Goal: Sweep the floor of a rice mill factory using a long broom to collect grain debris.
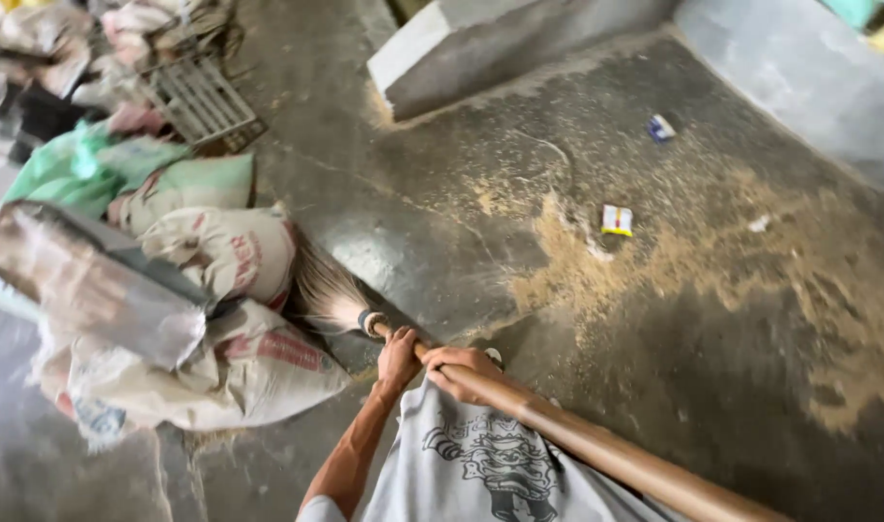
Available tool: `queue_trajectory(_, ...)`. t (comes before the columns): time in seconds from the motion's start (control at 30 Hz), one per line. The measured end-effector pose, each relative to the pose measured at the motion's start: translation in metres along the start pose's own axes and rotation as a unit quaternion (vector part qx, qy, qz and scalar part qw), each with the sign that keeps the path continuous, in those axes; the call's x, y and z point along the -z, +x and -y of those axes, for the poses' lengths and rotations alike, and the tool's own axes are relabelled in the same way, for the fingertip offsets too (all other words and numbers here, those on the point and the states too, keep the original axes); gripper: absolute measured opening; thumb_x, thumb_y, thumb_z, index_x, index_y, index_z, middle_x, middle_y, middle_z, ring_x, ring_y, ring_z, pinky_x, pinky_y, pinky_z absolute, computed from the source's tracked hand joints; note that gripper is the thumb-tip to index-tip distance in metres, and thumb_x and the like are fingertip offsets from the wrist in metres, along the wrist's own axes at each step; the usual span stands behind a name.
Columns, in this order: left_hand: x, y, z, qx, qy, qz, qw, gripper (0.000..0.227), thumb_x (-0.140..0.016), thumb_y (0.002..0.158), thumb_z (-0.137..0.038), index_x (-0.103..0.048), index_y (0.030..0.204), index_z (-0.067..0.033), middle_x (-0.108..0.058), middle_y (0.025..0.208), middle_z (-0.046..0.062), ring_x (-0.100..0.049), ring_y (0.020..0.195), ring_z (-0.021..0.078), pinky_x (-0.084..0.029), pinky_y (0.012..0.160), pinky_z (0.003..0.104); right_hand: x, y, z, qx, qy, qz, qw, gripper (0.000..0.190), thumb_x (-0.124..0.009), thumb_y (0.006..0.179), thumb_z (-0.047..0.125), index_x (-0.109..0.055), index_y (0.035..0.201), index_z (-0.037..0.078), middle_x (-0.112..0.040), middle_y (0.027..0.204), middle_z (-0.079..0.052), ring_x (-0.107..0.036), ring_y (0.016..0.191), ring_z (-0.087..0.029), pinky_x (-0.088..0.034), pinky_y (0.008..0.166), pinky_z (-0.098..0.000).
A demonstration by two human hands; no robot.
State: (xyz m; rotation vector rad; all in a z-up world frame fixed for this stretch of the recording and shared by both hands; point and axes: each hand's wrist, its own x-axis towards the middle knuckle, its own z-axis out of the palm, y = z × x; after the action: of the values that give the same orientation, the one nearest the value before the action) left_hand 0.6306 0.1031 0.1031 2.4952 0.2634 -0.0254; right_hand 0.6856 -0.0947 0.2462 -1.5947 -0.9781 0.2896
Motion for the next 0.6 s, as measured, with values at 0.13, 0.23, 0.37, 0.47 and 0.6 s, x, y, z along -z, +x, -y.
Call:
queue_trajectory(0.13,-0.048,-0.015,0.030,0.097,-0.040,0.023,0.994,0.025,-0.074,0.080,-0.024,-0.067,0.102,-0.0136,-0.067,0.114,0.012,-0.063,0.109,0.0408,-0.054,0.087,0.051,-0.007,-0.002,-0.036,-0.076,0.047,0.084,0.992,0.014,-0.076,0.089,0.010,-0.072,0.102,0.007,-0.077,0.106,-0.009,-0.076,0.096,-0.020,-0.060,0.085,-0.0313)
queue_trajectory(0.23,-0.089,-0.004,0.038,0.109,-0.063,0.037,0.991,0.025,-0.074,0.082,-0.025,-0.067,0.103,-0.0131,-0.067,0.114,0.014,-0.065,0.107,0.0405,-0.055,0.087,0.051,0.002,-0.005,-0.058,-0.109,0.033,0.108,0.988,0.016,-0.076,0.089,0.011,-0.074,0.105,0.010,-0.078,0.107,-0.008,-0.075,0.096,-0.020,-0.059,0.084,-0.0316)
queue_trajectory(0.37,-0.115,0.046,0.022,0.082,-0.068,0.093,0.990,0.028,-0.073,0.084,-0.028,-0.068,0.107,-0.0127,-0.069,0.113,0.014,-0.067,0.106,0.0388,-0.056,0.088,0.049,0.042,0.007,-0.058,-0.342,0.100,0.088,0.930,0.017,-0.071,0.089,0.015,-0.074,0.105,0.012,-0.076,0.109,-0.002,-0.071,0.088,-0.014,-0.060,0.066,-0.0356)
queue_trajectory(0.47,-0.101,0.080,-0.032,0.003,-0.063,0.085,0.994,0.038,-0.079,0.077,-0.030,-0.068,0.108,-0.0120,-0.067,0.112,0.015,-0.065,0.108,0.0398,-0.054,0.088,0.049,0.070,-0.018,-0.096,-0.115,0.092,-0.005,0.989,0.011,-0.071,0.097,0.012,-0.073,0.105,0.005,-0.076,0.109,-0.006,-0.071,0.099,-0.015,-0.058,0.088,-0.0306)
queue_trajectory(0.6,-0.159,0.121,-0.069,-0.057,-0.033,0.162,0.985,0.039,-0.075,0.075,-0.020,-0.068,0.113,-0.0139,-0.064,0.118,0.015,-0.064,0.109,0.0397,-0.054,0.088,0.050,0.112,-0.049,-0.059,-0.187,0.012,-0.092,0.978,0.013,-0.072,0.094,0.012,-0.076,0.103,0.004,-0.078,0.108,-0.006,-0.073,0.093,-0.013,-0.059,0.081,-0.0274)
